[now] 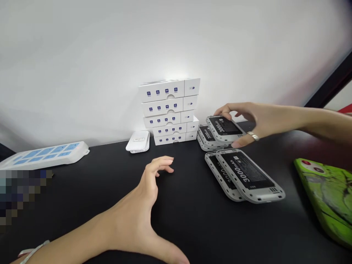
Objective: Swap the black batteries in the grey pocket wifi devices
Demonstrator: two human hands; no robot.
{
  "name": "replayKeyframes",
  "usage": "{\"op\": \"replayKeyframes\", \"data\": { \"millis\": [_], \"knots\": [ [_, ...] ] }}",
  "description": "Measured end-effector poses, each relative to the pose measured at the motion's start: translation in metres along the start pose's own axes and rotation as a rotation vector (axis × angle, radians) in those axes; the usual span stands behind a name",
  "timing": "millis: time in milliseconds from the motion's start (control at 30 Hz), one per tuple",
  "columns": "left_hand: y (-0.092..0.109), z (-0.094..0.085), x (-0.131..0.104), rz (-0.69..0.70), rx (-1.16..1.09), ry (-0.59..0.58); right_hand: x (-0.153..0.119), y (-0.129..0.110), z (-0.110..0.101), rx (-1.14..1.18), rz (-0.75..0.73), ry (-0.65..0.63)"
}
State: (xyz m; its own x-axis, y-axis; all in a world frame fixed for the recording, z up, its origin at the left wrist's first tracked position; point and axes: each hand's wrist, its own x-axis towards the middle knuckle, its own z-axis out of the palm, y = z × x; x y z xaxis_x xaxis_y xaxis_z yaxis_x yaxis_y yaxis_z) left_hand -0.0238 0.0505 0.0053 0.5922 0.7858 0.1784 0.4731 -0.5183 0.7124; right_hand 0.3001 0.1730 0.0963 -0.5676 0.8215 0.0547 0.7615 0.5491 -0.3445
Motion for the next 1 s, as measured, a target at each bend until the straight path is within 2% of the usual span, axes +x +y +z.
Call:
{"op": "replayKeyframes", "data": {
  "millis": [133, 333, 400, 533, 600, 700, 800, 900, 1000],
  "knots": [
    [-0.001, 0.0, -0.001, -0.02, 0.027, -0.015, 0.022, 0.019, 0.009, 0.011, -0.059, -0.093],
    [0.001, 0.0, -0.002, -0.05, 0.021, 0.004, 0.03, 0.018, 0.013, -0.002, -0.022, -0.171],
    [0.0, 0.001, -0.002, -0.034, 0.012, 0.015, 0.021, 0.016, 0.01, 0.003, 0.024, -0.127],
    [-0.003, 0.002, -0.002, -0.002, 0.003, 0.015, -0.013, -0.002, 0.009, -0.025, 0.189, 0.135],
    [-0.003, 0.003, -0.002, -0.009, -0.001, 0.029, -0.03, -0.015, 0.015, -0.005, 0.28, 0.15],
    [-0.002, 0.004, -0.001, -0.021, 0.005, 0.044, -0.046, -0.026, 0.029, 0.119, 0.415, -0.011],
    [-0.001, 0.004, 0.0, -0.026, 0.014, 0.036, -0.052, -0.025, 0.042, 0.373, 0.483, -0.15],
    [-0.002, 0.003, -0.001, -0.038, 0.013, 0.032, -0.055, -0.02, 0.044, 0.636, 0.496, -0.147],
    [-0.001, 0.003, -0.002, -0.039, 0.008, 0.029, -0.06, -0.021, 0.037, 0.73, 0.476, -0.083]
  ]
}}
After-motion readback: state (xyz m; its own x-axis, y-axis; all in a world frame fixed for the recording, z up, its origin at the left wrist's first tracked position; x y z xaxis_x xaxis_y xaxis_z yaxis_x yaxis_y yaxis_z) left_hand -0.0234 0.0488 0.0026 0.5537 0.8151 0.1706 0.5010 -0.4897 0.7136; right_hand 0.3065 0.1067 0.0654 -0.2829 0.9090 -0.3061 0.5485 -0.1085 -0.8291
